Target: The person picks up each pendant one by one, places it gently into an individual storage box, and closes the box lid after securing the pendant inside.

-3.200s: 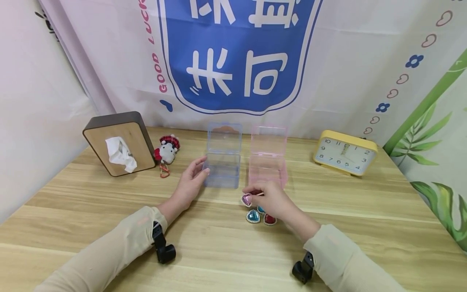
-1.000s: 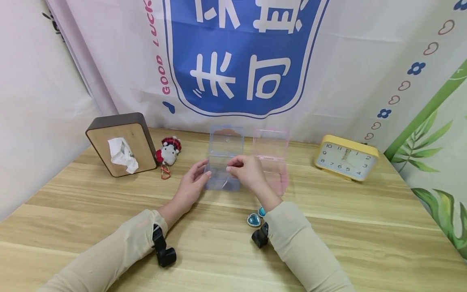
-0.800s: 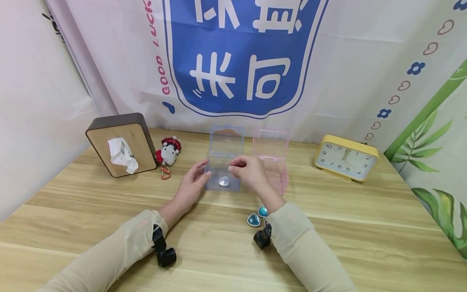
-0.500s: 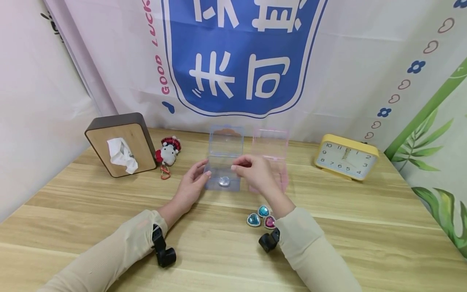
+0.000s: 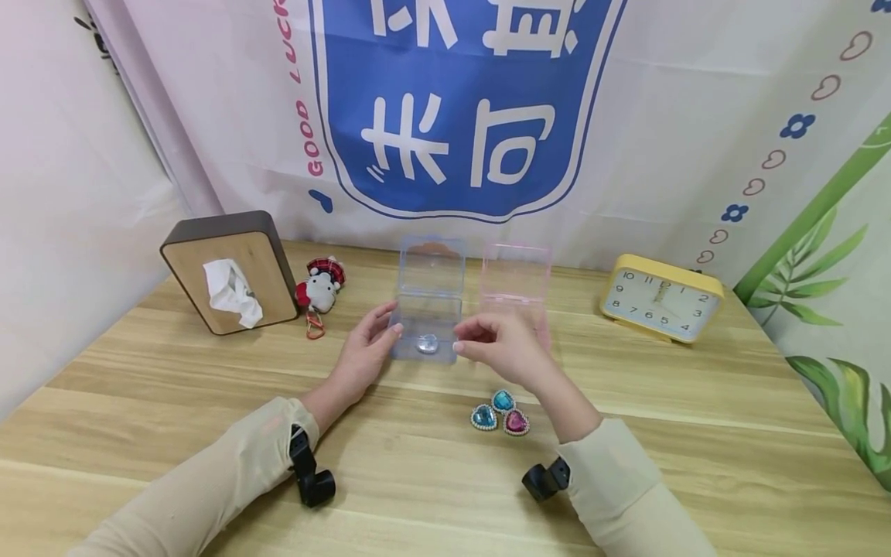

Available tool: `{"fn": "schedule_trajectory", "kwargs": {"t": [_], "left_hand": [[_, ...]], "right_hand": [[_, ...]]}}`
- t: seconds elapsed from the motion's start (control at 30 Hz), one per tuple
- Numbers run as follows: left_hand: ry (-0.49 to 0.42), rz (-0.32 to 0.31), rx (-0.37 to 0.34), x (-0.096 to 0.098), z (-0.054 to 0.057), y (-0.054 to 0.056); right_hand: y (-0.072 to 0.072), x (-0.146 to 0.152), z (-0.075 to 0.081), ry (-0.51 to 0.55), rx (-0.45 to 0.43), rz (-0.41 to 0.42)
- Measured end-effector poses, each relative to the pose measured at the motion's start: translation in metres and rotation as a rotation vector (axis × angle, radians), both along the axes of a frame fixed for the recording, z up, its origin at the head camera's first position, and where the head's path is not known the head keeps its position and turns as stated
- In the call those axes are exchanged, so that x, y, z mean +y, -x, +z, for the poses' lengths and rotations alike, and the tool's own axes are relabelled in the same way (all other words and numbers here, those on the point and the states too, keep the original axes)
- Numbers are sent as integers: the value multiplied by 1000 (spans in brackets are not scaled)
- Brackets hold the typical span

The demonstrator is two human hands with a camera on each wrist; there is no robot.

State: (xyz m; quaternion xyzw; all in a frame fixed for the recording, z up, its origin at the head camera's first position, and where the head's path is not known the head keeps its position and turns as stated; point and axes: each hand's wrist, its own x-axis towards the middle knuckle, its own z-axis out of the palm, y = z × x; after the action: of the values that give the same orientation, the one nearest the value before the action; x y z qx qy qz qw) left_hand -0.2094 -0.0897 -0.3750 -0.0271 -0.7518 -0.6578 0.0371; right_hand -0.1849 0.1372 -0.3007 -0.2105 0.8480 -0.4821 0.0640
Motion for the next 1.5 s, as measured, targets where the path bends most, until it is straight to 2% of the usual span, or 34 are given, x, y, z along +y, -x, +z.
{"fn": "schedule_trajectory", "kwargs": {"t": [0.57,0.8,1.27,1.5], "left_hand": [[-5,-6,11,0,1,0],[-27,-5,29,1,-1,-1],[-18,-11,20,0,-1,0],[-14,-9,4,-1,-1,1]], "right_hand": [[-16,23,-12,-219,-34,202],[-22,26,-20,-296,-51,250],[-25,24,-25,-394,64,306],[-24,21,-29,-452,125,305]]}}
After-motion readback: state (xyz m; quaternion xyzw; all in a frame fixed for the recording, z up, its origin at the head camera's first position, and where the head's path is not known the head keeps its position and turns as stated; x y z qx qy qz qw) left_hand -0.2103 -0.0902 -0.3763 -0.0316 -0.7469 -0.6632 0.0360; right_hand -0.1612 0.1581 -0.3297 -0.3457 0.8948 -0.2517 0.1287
